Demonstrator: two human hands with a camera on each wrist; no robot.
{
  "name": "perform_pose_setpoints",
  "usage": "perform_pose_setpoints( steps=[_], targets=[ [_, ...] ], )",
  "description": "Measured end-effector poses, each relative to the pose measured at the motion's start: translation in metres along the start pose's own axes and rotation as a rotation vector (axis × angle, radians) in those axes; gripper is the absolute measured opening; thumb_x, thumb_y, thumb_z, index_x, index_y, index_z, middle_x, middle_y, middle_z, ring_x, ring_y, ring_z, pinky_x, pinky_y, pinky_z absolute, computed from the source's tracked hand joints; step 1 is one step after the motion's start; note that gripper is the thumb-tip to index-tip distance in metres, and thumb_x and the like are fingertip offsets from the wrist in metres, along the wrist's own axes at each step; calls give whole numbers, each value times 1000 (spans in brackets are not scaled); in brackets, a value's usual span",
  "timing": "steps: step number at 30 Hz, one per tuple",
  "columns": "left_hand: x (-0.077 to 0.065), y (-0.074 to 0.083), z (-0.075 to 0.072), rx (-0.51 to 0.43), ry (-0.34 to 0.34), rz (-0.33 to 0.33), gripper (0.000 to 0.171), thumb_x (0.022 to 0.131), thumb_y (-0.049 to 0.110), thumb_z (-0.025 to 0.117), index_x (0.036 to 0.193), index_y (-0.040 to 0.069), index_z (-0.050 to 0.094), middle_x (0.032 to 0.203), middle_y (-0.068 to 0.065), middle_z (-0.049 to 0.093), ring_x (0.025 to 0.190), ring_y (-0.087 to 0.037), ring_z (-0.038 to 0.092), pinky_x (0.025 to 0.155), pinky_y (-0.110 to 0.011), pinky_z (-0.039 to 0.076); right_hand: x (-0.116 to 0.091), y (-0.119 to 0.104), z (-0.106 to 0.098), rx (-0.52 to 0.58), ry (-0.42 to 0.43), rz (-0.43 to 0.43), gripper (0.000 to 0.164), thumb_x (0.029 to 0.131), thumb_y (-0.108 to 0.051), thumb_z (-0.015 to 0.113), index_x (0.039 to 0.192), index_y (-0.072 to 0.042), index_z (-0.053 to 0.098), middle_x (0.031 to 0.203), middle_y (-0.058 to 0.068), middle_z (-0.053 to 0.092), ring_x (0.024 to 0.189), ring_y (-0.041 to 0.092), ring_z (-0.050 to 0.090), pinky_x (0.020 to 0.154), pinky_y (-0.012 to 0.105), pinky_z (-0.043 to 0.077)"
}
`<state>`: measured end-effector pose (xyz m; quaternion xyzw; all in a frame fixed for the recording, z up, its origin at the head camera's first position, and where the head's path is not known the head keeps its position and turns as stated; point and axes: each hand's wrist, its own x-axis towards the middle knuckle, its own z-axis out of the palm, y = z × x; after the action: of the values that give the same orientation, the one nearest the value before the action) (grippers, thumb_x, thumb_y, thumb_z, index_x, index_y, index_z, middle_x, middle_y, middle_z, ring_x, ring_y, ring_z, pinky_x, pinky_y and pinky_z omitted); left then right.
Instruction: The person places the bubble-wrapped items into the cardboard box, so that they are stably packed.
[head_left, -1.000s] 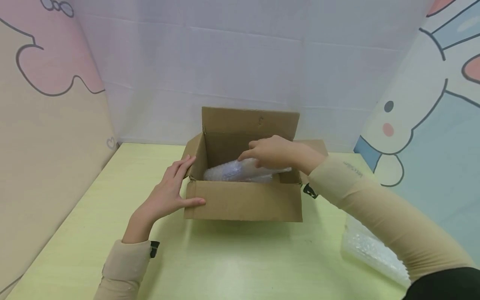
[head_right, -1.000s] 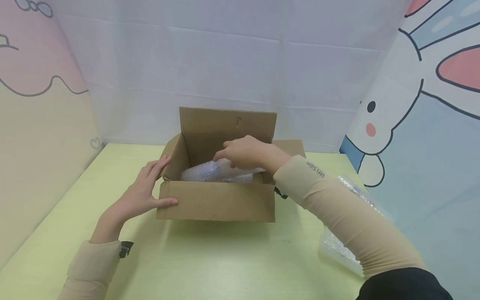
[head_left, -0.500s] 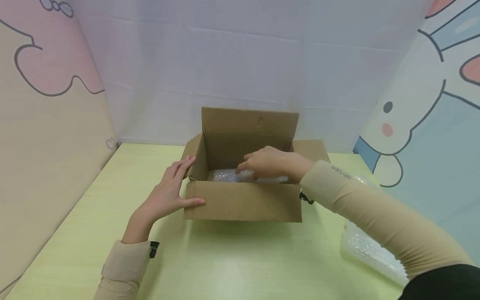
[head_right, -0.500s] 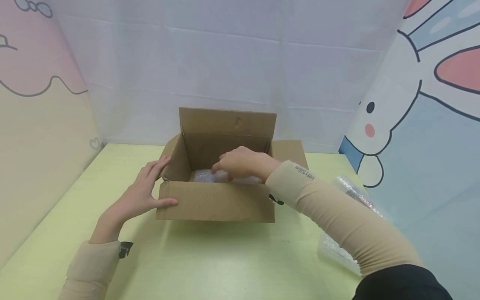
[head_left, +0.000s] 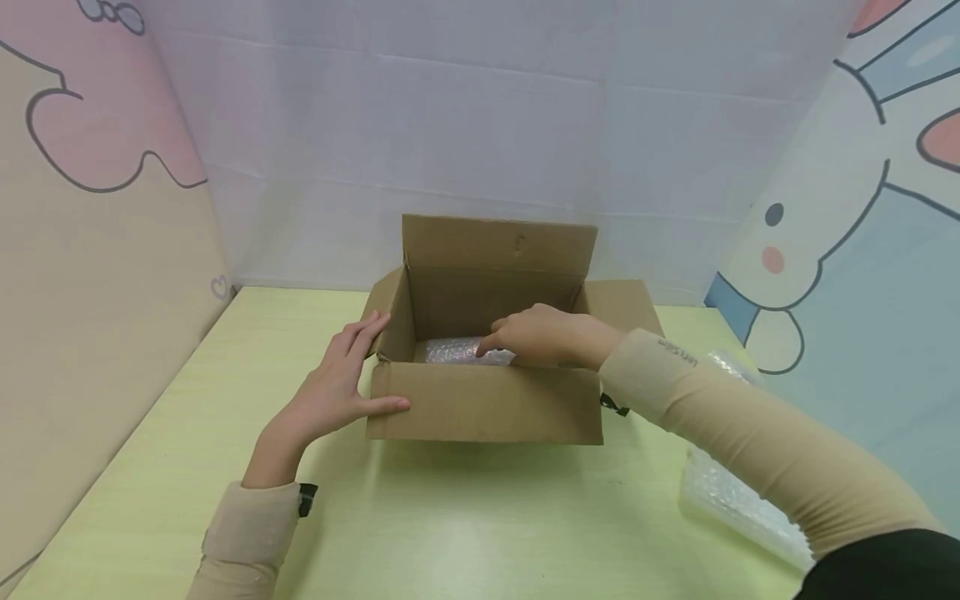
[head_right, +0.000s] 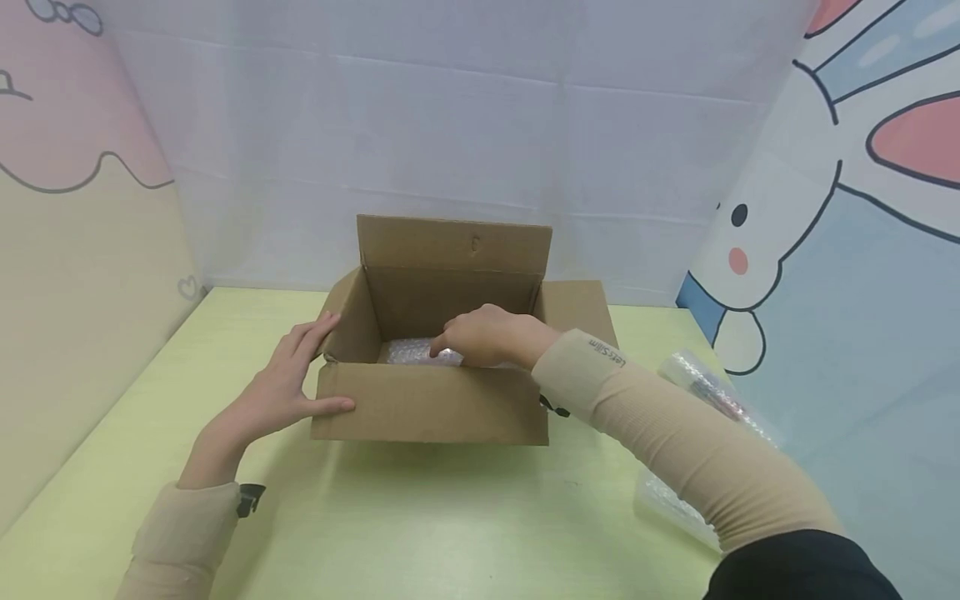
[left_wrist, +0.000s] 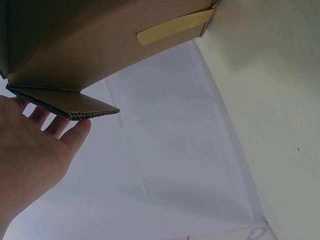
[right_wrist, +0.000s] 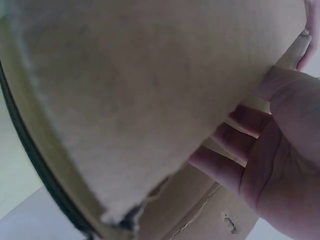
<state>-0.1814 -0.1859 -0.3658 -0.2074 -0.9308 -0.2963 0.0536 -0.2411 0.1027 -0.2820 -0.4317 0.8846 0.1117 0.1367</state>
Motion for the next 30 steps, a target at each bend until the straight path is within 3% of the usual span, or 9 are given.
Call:
perform_pose_setpoints(
  steps=[4,14,19,24,30],
  targets=[
    [0,1,0,4,-2,-4,113,69,56,80,156,28,13,160,-9,19,145,-35,21,100,-64,40,-3,2,0,-11,9,-4,47,92,-9,63,134,-29,58,127,2,63,114,22,63,70,37,54],
    [0,1,-1,3,-11,-20,113,70,57,80,156,30,12,160,-9,20,144,-34,24,98,-63,41,-28,12,-14,9,36,39,50,91,-28,68,139,-27,53,133,2,59,117,21,62,83,42,54],
    [-1,-1,-2,5,-12,-26,114,69,57,80,156,30,12,160,-9,20,145,-35,21,99,-65,40,-50,25,-24,99,141,53,44,93,-23,65,136,-20,56,127,6,61,112,24,63,92,45,51],
    [-2,-2,-3,2,-11,-23,114,69,57,81,156,29,13,160,-9,20,145,-35,20,101,-64,39,-75,44,-26,198,297,50,41,93,-14,63,133,-12,58,120,9,63,100,23,64,87,42,52],
    [-4,-1,-4,10,-16,-33,114,69,58,80,156,30,11,159,-10,21,145,-36,21,97,-65,41,-114,58,-28,263,369,176,41,95,-15,61,136,-17,56,121,6,65,98,20,66,78,38,53]
  ],
)
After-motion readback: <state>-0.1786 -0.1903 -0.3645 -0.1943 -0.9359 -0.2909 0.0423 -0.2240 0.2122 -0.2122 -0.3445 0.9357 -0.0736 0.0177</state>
